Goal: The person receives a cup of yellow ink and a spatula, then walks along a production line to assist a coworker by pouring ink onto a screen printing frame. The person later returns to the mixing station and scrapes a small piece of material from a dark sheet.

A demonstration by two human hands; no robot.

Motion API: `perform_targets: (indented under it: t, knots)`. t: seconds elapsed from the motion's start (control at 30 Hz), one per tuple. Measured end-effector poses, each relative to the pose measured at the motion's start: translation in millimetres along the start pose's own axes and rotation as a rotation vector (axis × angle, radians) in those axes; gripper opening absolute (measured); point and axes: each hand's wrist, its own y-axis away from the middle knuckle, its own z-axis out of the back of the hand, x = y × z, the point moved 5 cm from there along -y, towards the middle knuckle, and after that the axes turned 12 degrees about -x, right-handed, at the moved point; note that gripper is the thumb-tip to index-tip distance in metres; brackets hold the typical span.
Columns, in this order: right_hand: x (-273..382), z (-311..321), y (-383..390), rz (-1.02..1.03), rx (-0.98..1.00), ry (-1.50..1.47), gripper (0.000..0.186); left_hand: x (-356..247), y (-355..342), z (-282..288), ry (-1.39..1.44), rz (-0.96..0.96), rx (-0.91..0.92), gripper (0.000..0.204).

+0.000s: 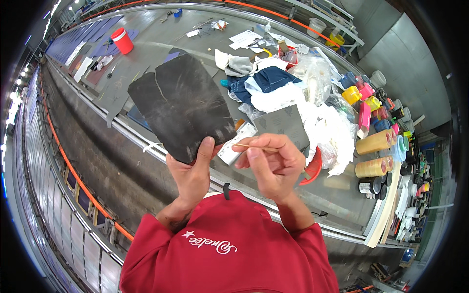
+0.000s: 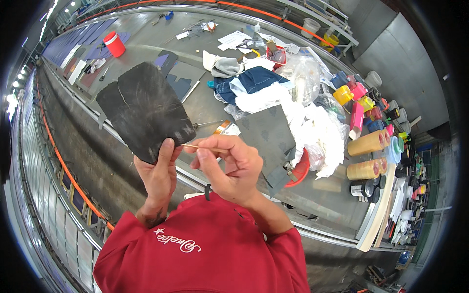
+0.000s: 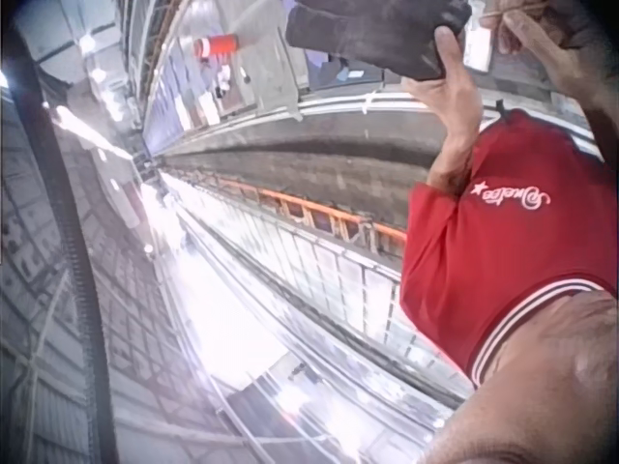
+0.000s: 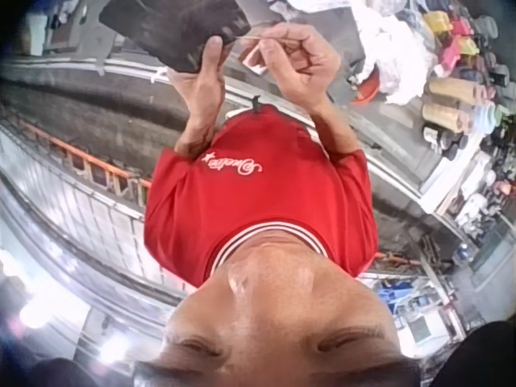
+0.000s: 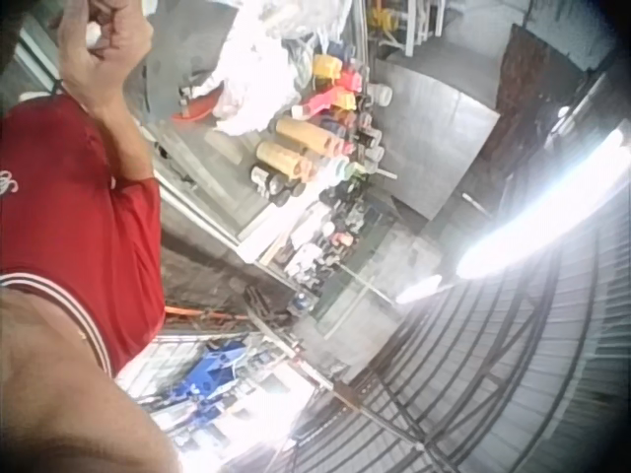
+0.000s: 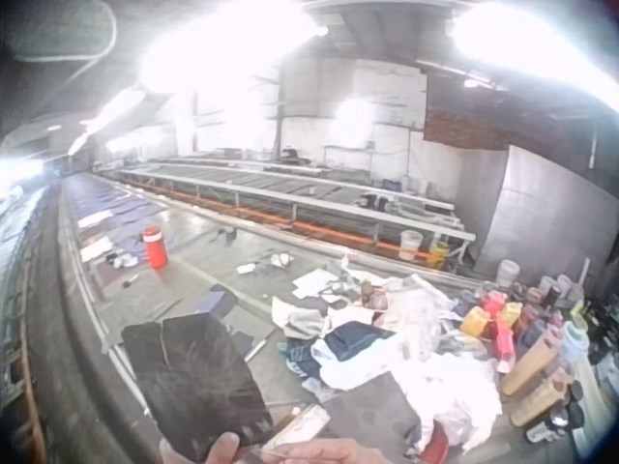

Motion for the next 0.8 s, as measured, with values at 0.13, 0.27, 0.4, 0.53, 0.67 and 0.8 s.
perform_targets:
  t: [0.13,0.27,0.4,0.53,0.67,0.8]
  knots:
    - [-16,1,9,0.255,0.052,0.187,0.018,-3,3,-1,0.045,0.004,-0.011,0.028]
    - [-16,1,8,0.485,-0.002,0.420,0.018,-3,3,-1,0.099,-0.022,-0.021,0.030]
    - [-16,-3,8,0.426,-0.025,0.476,0.012,-5,3,-2,0.105,-0.017,-0.026,0.030]
    - [-14,-7,5,0.324,-0.019,0.483,0.006,-2,6,-2,0.024,0.020,-0.018,0.030]
    - [-18,-9,6,0.226,-0.017,0.445,0.002,-2,2,0,0.079,-0.012,-0.030,0.030]
    - [-24,-9,7,0.065,-0.032,0.380,0.005,0,3,-2,0.097,-0.018,-0.014,0.029]
